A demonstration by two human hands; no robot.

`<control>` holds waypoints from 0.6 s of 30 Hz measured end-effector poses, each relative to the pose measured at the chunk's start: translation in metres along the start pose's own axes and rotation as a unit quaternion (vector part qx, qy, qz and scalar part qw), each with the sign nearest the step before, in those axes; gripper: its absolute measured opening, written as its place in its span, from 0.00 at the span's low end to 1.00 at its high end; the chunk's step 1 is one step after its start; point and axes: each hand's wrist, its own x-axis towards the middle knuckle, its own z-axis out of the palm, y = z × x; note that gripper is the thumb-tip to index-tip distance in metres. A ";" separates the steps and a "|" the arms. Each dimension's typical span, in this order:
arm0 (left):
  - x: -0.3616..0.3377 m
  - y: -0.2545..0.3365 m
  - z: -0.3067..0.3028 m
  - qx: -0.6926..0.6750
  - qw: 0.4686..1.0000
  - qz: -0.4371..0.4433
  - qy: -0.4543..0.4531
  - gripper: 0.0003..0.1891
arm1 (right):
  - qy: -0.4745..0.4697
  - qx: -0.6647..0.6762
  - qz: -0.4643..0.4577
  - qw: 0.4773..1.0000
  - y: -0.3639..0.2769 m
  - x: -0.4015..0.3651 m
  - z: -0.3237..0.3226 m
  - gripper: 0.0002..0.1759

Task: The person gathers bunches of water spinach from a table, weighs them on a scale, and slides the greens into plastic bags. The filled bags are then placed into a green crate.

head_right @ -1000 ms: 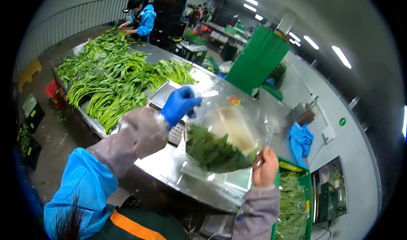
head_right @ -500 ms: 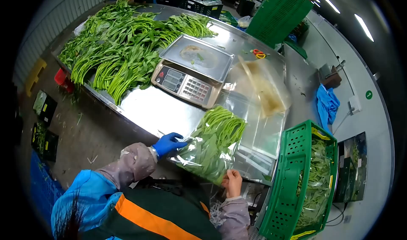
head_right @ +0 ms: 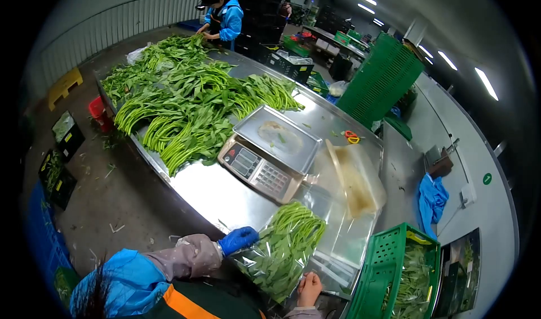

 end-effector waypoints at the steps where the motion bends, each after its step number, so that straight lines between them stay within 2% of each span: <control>1: -0.009 0.008 0.001 0.065 0.996 0.038 -0.045 0.13 | -0.010 -0.038 0.008 0.999 0.007 -0.005 -0.004 0.10; 2: -0.017 0.016 0.000 0.129 0.985 0.068 -0.093 0.14 | 0.010 -0.069 -0.063 0.996 0.010 -0.003 0.000 0.11; 3: -0.015 0.006 -0.010 0.137 0.978 0.010 -0.158 0.15 | 0.031 -0.101 -0.127 0.986 0.013 0.005 0.008 0.12; 4: -0.014 0.012 -0.012 0.170 0.975 -0.003 -0.140 0.15 | 0.045 -0.155 -0.212 0.964 0.020 0.015 0.005 0.14; 5: -0.009 0.009 -0.016 0.166 0.979 0.019 -0.118 0.14 | 0.063 -0.171 -0.190 0.965 0.007 0.011 0.011 0.13; 6: -0.009 0.020 -0.016 0.077 0.990 0.018 -0.117 0.12 | 0.079 -0.154 -0.188 0.967 0.009 0.019 0.007 0.13; 7: -0.005 0.024 -0.016 0.101 0.990 0.004 -0.097 0.10 | 0.064 -0.067 -0.132 0.987 -0.011 0.008 0.015 0.13; 9: 0.001 0.038 -0.019 0.109 0.987 0.057 -0.106 0.10 | 0.032 -0.074 -0.186 0.979 -0.013 0.013 0.009 0.12; 10: 0.001 0.045 -0.017 0.065 0.994 0.020 -0.090 0.09 | 0.018 -0.080 -0.222 0.971 -0.010 0.017 0.006 0.12; 12: 0.000 0.058 -0.013 0.075 0.996 0.017 -0.048 0.09 | 0.044 -0.086 -0.223 0.970 -0.011 0.018 0.008 0.12; 13: 0.001 0.053 -0.014 0.084 0.995 0.044 -0.022 0.09 | 0.055 -0.087 -0.226 0.969 -0.012 0.019 0.010 0.12; 16: 0.003 0.045 -0.011 0.014 0.997 0.071 -0.016 0.12 | 0.063 -0.052 -0.208 0.975 -0.015 0.020 0.009 0.13; 18: 0.006 0.046 -0.002 -0.005 0.992 0.115 0.054 0.13 | 0.080 -0.082 -0.234 0.965 -0.016 0.024 0.012 0.12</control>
